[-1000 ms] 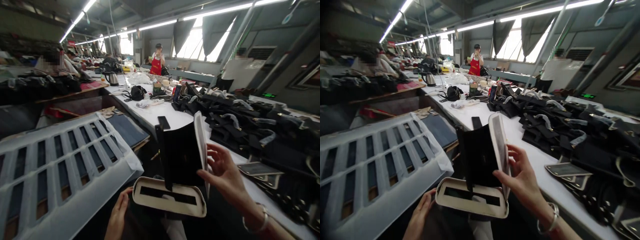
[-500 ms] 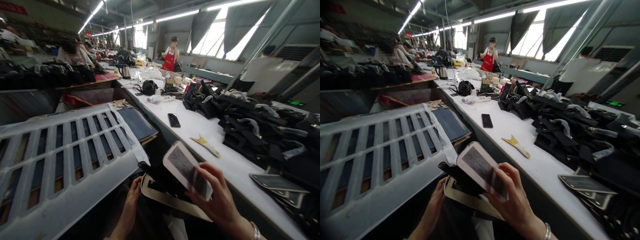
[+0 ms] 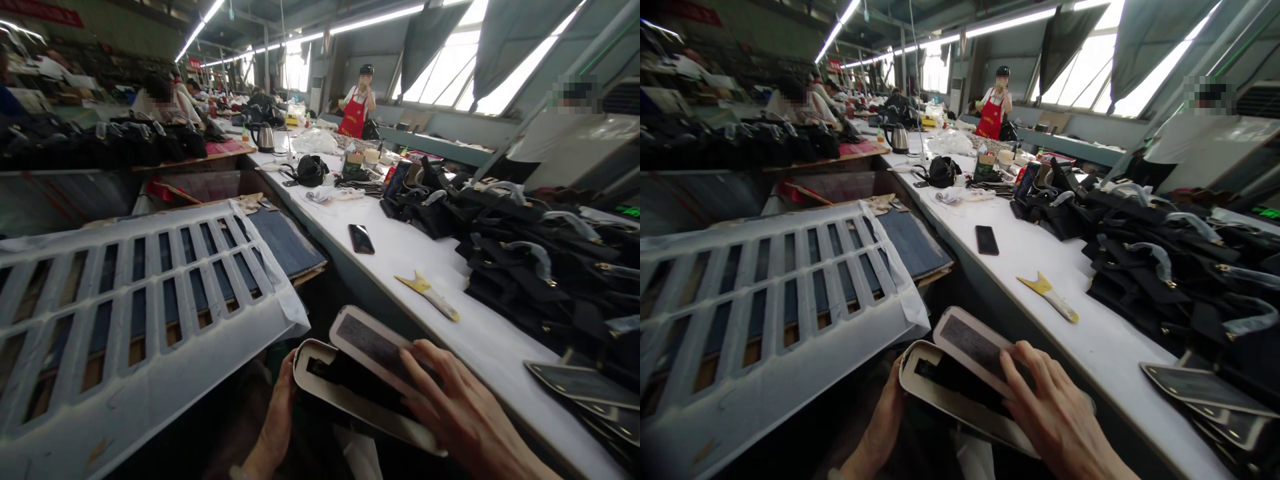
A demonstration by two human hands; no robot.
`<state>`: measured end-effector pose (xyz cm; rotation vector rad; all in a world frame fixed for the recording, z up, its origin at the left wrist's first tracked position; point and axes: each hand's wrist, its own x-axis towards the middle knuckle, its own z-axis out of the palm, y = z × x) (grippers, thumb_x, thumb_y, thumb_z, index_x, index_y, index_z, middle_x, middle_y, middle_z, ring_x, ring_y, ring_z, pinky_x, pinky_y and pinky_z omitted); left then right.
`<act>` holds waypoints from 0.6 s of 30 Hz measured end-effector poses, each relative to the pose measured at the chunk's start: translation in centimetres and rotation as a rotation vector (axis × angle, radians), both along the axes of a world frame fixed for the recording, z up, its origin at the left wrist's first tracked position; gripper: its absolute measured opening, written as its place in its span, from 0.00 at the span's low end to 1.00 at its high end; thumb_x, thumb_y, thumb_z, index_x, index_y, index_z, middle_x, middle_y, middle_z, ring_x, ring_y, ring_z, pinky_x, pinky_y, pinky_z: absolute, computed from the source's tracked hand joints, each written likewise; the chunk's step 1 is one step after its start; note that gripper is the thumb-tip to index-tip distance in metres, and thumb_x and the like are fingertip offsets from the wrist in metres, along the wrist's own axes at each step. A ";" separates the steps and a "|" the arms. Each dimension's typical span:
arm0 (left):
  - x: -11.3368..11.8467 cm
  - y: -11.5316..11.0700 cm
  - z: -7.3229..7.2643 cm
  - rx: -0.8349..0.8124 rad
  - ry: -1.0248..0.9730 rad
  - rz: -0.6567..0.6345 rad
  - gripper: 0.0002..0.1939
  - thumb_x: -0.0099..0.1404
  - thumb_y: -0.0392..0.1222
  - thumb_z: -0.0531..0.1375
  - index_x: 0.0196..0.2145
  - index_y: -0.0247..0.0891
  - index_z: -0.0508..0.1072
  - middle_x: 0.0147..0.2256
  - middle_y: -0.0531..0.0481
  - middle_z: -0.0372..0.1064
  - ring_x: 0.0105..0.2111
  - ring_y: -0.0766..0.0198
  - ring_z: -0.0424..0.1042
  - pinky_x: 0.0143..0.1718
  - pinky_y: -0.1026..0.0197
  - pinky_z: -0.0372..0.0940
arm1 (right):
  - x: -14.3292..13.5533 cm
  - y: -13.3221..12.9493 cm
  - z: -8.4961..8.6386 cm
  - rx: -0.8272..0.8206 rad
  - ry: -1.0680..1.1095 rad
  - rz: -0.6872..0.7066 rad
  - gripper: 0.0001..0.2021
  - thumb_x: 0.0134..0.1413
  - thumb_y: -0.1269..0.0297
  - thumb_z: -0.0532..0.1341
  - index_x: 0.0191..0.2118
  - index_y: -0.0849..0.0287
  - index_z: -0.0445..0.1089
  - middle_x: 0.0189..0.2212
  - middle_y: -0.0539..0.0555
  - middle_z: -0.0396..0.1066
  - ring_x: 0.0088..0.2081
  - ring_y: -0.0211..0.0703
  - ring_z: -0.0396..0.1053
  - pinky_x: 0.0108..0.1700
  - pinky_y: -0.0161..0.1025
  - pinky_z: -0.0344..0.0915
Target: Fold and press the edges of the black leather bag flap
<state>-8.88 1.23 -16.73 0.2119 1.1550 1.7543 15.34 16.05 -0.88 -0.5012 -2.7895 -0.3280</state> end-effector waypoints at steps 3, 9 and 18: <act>0.2 0.2 0.3 0.033 -0.067 -0.011 0.29 0.71 0.61 0.51 0.61 0.44 0.65 0.63 0.47 0.63 0.66 0.50 0.54 0.68 0.46 0.47 | -0.3 -0.2 0.2 0.050 0.012 0.025 0.21 0.60 0.69 0.56 0.59 0.55 0.67 0.53 0.64 0.66 0.49 0.59 0.70 0.41 0.51 0.78; 0.4 0.3 0.7 0.048 -0.070 0.058 0.29 0.69 0.59 0.55 0.61 0.40 0.67 0.63 0.46 0.62 0.67 0.49 0.52 0.70 0.46 0.42 | -3.2 -1.4 -0.2 -0.160 -0.018 0.136 0.27 0.51 0.72 0.62 0.59 0.58 0.64 0.54 0.65 0.68 0.51 0.58 0.71 0.47 0.49 0.77; 0.4 0.2 1.3 0.014 0.002 0.108 0.30 0.64 0.61 0.61 0.56 0.39 0.72 0.61 0.44 0.66 0.66 0.45 0.54 0.69 0.41 0.41 | -5.2 0.0 3.3 -0.849 -0.393 0.053 0.18 0.55 0.67 0.63 0.52 0.53 0.69 0.57 0.59 0.65 0.56 0.53 0.67 0.61 0.49 0.65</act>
